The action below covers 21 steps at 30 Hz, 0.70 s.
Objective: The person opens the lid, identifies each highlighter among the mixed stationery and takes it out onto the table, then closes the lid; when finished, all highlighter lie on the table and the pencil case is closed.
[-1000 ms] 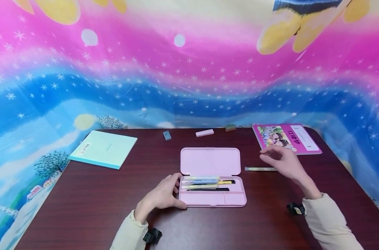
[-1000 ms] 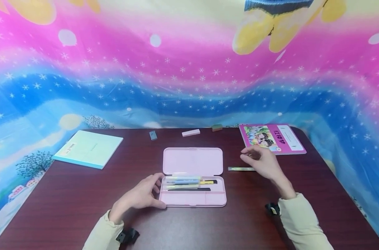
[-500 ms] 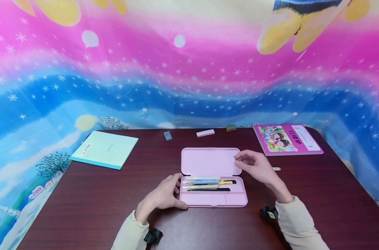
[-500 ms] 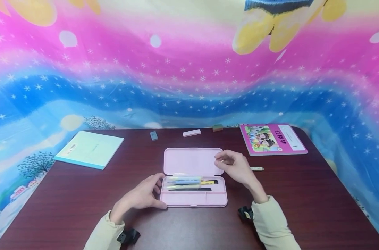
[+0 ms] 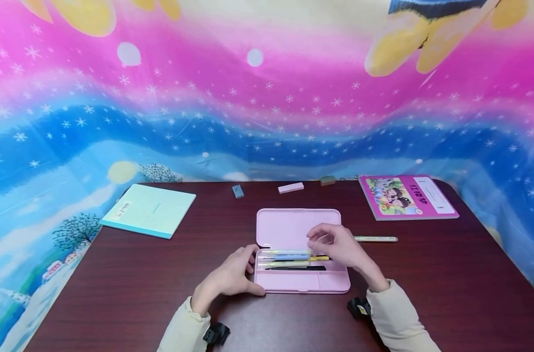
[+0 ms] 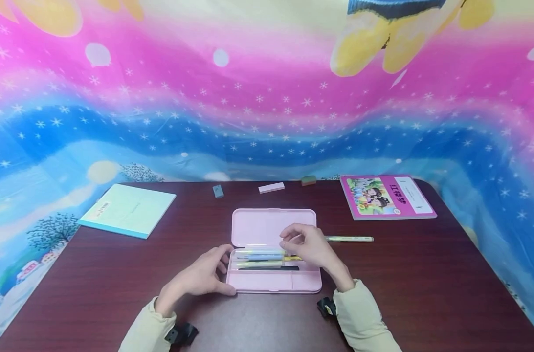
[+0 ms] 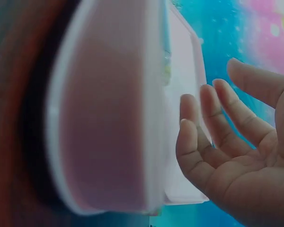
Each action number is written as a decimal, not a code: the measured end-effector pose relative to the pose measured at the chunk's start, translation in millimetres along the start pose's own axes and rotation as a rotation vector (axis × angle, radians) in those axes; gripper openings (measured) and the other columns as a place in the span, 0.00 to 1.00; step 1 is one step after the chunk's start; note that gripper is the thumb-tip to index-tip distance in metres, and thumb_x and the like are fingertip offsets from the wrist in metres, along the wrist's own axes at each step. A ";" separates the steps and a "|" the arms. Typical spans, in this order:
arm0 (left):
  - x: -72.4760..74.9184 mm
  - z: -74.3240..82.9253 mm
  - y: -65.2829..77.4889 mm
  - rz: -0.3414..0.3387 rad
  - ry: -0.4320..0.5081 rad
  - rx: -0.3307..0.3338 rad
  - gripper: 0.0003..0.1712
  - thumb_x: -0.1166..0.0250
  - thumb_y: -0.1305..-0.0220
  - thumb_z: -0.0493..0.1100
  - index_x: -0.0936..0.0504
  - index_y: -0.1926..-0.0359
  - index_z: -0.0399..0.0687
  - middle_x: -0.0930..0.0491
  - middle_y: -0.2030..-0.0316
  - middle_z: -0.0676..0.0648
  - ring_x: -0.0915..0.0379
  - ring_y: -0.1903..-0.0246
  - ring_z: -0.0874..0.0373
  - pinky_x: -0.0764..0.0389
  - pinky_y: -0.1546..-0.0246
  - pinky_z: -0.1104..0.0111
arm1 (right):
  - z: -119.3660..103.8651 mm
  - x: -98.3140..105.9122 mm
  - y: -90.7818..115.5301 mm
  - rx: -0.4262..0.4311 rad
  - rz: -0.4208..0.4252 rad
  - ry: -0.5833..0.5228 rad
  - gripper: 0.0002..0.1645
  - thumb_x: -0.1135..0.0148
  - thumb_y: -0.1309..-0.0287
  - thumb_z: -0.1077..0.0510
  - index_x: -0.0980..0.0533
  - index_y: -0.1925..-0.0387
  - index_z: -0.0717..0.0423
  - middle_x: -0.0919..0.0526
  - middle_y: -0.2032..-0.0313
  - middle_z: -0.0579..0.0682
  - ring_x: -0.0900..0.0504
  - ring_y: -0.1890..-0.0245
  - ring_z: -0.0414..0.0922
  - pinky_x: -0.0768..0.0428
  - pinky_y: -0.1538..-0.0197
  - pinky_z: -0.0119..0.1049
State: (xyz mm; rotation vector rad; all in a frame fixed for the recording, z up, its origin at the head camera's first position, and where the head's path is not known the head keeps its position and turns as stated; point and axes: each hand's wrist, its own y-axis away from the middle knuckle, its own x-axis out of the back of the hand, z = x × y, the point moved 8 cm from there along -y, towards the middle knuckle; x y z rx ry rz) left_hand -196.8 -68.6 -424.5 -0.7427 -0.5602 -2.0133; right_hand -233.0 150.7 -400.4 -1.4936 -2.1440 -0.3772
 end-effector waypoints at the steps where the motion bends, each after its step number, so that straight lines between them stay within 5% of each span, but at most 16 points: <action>1: 0.2 -0.1 -0.1 0.002 -0.002 0.000 0.48 0.20 0.62 0.47 0.35 0.42 0.37 0.30 0.60 0.46 0.31 0.64 0.57 0.29 0.61 0.64 | -0.3 -3.0 0.3 0.006 -0.021 0.015 0.09 0.33 0.44 0.59 0.19 0.61 0.59 0.16 0.67 0.48 0.19 0.67 0.43 0.22 0.60 0.36; 8: -0.4 0.1 0.0 0.000 -0.001 0.003 0.48 0.20 0.62 0.47 0.35 0.42 0.38 0.30 0.61 0.46 0.31 0.64 0.57 0.29 0.62 0.64 | -4.6 -14.0 2.4 0.055 -0.121 0.149 0.10 0.31 0.47 0.60 0.19 0.62 0.59 0.18 0.70 0.45 0.22 0.69 0.40 0.22 0.60 0.34; 21: 0.6 0.8 -0.5 0.002 -0.003 -0.008 0.47 0.20 0.62 0.46 0.34 0.43 0.38 0.30 0.62 0.46 0.31 0.64 0.57 0.29 0.62 0.65 | -6.1 -20.2 3.3 0.047 -0.152 0.233 0.10 0.28 0.53 0.65 0.19 0.66 0.57 0.22 0.73 0.44 0.27 0.71 0.42 0.27 0.66 0.32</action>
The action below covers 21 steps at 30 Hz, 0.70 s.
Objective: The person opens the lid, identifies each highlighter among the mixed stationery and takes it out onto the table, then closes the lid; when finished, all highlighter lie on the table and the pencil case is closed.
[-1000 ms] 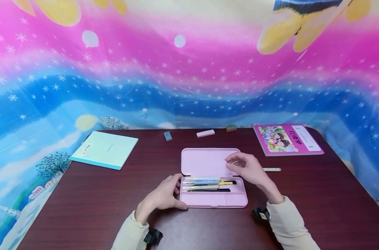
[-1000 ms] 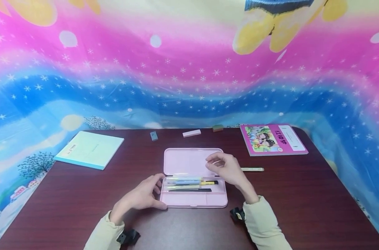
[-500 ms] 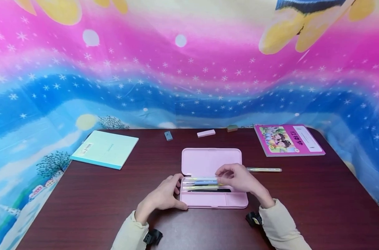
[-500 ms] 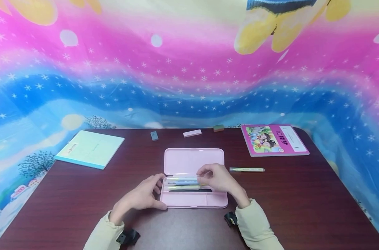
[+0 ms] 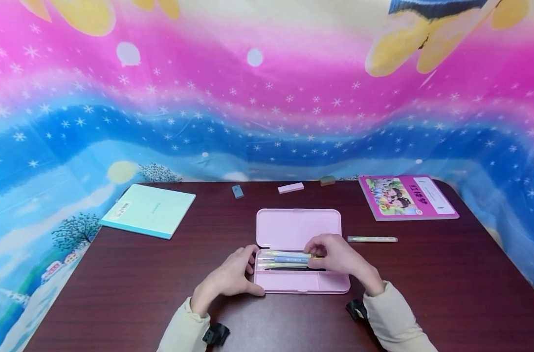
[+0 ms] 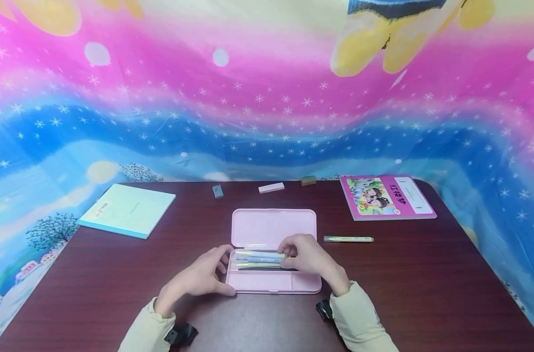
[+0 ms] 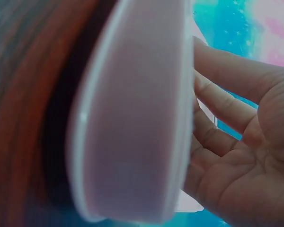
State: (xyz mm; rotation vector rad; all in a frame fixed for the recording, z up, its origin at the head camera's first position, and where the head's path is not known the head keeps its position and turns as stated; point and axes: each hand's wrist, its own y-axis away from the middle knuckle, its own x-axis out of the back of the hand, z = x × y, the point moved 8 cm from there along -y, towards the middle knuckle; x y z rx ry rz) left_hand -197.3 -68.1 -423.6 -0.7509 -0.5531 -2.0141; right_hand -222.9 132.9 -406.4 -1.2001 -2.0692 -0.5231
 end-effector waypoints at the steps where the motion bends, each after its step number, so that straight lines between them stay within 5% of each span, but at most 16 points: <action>1: 0.0 0.2 -0.1 0.000 0.001 -0.001 0.47 0.20 0.62 0.46 0.34 0.43 0.38 0.30 0.62 0.46 0.31 0.64 0.57 0.29 0.62 0.65 | -0.4 -0.2 0.1 0.002 -0.003 0.003 0.10 0.28 0.54 0.65 0.19 0.66 0.57 0.22 0.73 0.44 0.27 0.71 0.42 0.27 0.65 0.32; 21: -1.0 -0.6 0.3 0.002 0.007 0.006 0.48 0.20 0.62 0.46 0.35 0.42 0.36 0.29 0.61 0.46 0.31 0.64 0.57 0.29 0.61 0.64 | -7.0 -5.6 0.2 0.036 0.011 0.067 0.13 0.27 0.54 0.66 0.21 0.67 0.52 0.23 0.73 0.44 0.27 0.70 0.43 0.27 0.63 0.35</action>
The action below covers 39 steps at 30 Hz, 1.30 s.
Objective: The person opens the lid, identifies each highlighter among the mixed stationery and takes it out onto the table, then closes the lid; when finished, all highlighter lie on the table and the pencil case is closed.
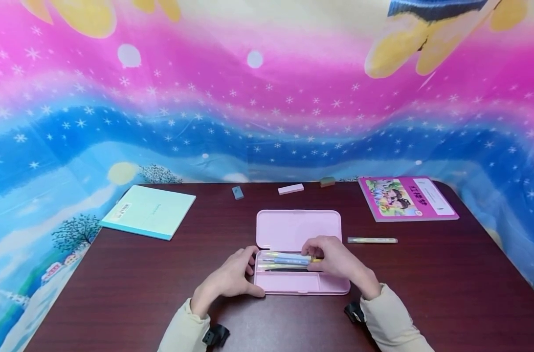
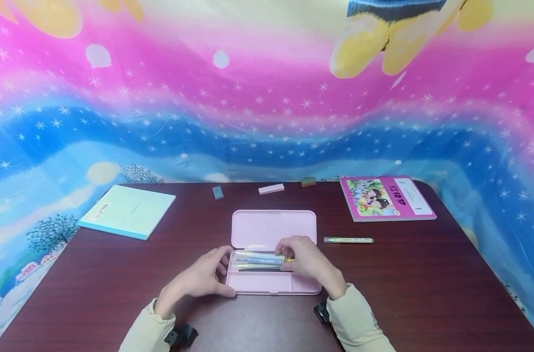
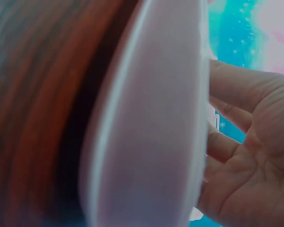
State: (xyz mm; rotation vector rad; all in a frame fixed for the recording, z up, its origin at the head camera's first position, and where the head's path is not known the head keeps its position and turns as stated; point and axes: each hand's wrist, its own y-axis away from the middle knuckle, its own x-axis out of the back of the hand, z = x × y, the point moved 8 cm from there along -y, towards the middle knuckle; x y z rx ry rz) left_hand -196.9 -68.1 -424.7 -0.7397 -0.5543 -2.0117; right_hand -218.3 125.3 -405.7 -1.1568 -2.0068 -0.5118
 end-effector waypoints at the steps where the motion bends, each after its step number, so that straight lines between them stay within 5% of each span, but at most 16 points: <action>1: 0.0 0.1 0.0 0.000 -0.001 -0.001 0.48 0.20 0.62 0.46 0.35 0.42 0.36 0.30 0.61 0.46 0.31 0.64 0.57 0.29 0.61 0.64 | -0.2 0.3 0.2 0.000 0.001 0.001 0.12 0.27 0.54 0.66 0.20 0.67 0.52 0.23 0.73 0.44 0.27 0.70 0.42 0.27 0.63 0.35; 11: 0.7 0.2 0.2 0.002 -0.003 -0.011 0.48 0.19 0.63 0.46 0.34 0.43 0.37 0.30 0.62 0.47 0.30 0.65 0.58 0.29 0.61 0.65 | -0.6 2.8 0.4 0.024 0.008 -0.017 0.05 0.34 0.45 0.65 0.18 0.66 0.55 0.21 0.73 0.39 0.27 0.72 0.35 0.25 0.65 0.31; 25: 0.6 -0.2 1.2 0.002 -0.005 -0.008 0.49 0.19 0.62 0.46 0.35 0.41 0.36 0.29 0.61 0.46 0.30 0.64 0.57 0.28 0.61 0.65 | -1.0 10.4 2.1 0.029 0.042 -0.057 0.05 0.35 0.46 0.66 0.21 0.69 0.54 0.20 0.74 0.41 0.24 0.71 0.36 0.24 0.64 0.32; 39: 0.2 1.6 0.8 0.008 -0.009 -0.016 0.49 0.19 0.63 0.46 0.35 0.42 0.36 0.29 0.62 0.46 0.30 0.65 0.58 0.28 0.62 0.65 | 21.8 31.9 9.0 -0.157 0.179 -0.500 0.08 0.32 0.46 0.62 0.20 0.65 0.64 0.17 0.71 0.57 0.19 0.70 0.48 0.22 0.66 0.34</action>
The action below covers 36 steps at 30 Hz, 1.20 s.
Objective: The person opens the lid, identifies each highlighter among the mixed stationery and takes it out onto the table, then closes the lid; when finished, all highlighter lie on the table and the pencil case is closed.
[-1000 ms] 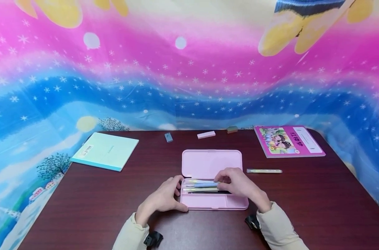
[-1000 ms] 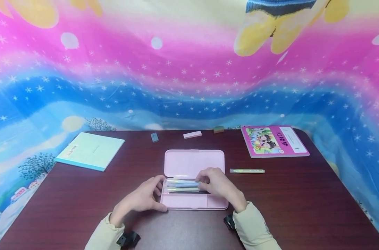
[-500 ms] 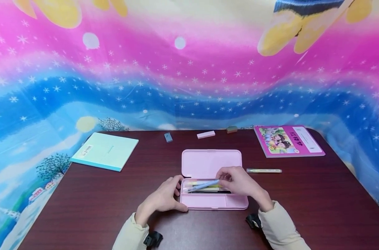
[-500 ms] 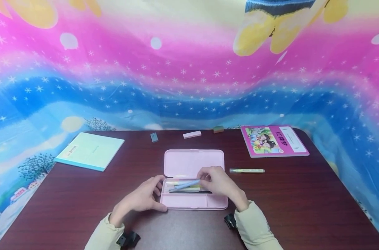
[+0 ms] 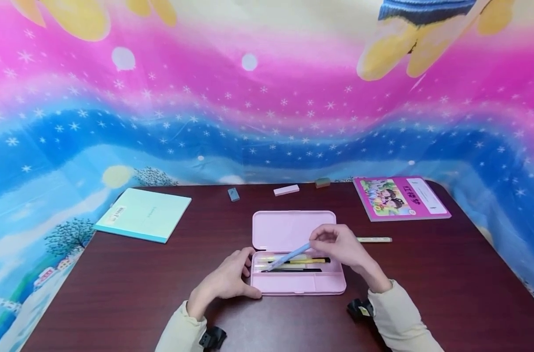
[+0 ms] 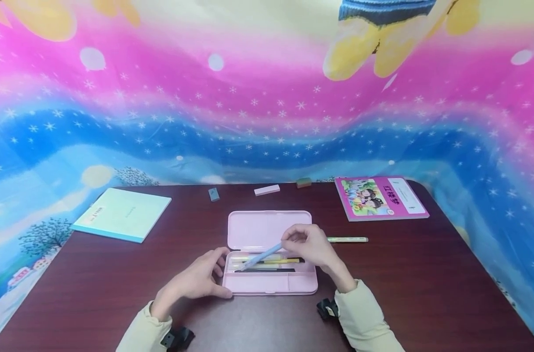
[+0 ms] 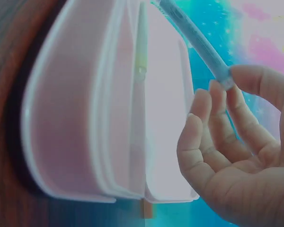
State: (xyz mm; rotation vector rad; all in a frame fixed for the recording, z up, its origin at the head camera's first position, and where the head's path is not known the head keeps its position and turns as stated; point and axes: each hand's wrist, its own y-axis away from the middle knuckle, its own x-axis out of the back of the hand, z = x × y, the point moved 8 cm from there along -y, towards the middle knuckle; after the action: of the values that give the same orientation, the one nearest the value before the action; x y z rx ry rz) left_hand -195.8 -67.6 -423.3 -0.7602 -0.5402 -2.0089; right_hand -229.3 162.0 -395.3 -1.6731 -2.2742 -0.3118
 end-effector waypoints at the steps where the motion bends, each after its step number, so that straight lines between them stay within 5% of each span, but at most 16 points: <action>1: 0.3 0.0 0.1 0.001 0.000 0.001 0.49 0.20 0.63 0.46 0.35 0.41 0.36 0.29 0.62 0.46 0.30 0.65 0.58 0.28 0.61 0.64 | -0.6 2.7 0.1 -0.005 0.012 -0.020 0.09 0.33 0.46 0.63 0.20 0.64 0.65 0.18 0.71 0.58 0.19 0.70 0.48 0.21 0.65 0.34; 10: 0.3 -1.5 1.3 0.006 0.004 0.001 0.48 0.20 0.63 0.46 0.35 0.42 0.35 0.29 0.61 0.45 0.30 0.65 0.58 0.28 0.61 0.64 | 1.6 25.8 5.0 -0.015 0.081 -0.149 0.12 0.36 0.43 0.66 0.25 0.61 0.73 0.19 0.69 0.62 0.19 0.71 0.42 0.18 0.63 0.39; 20: -1.1 -2.2 1.5 0.003 0.009 -0.004 0.48 0.19 0.63 0.45 0.35 0.42 0.35 0.29 0.61 0.45 0.30 0.65 0.58 0.28 0.62 0.65 | 9.4 69.8 32.2 0.039 0.175 -0.034 0.12 0.37 0.41 0.64 0.25 0.61 0.71 0.19 0.69 0.59 0.19 0.72 0.46 0.20 0.65 0.33; 36: -0.2 -0.2 -0.1 0.004 0.001 0.000 0.49 0.19 0.63 0.46 0.35 0.42 0.36 0.29 0.61 0.46 0.30 0.65 0.58 0.28 0.61 0.64 | 38.7 143.8 73.2 -0.033 0.306 0.002 0.08 0.40 0.37 0.59 0.22 0.61 0.60 0.16 0.70 0.45 0.18 0.70 0.43 0.20 0.64 0.30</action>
State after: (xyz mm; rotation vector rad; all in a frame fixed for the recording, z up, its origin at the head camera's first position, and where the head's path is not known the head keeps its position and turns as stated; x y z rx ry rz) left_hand -195.9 -67.6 -423.6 -0.7595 -0.5374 -2.0055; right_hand -203.5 325.1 -379.3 -1.9998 -1.9801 -0.2810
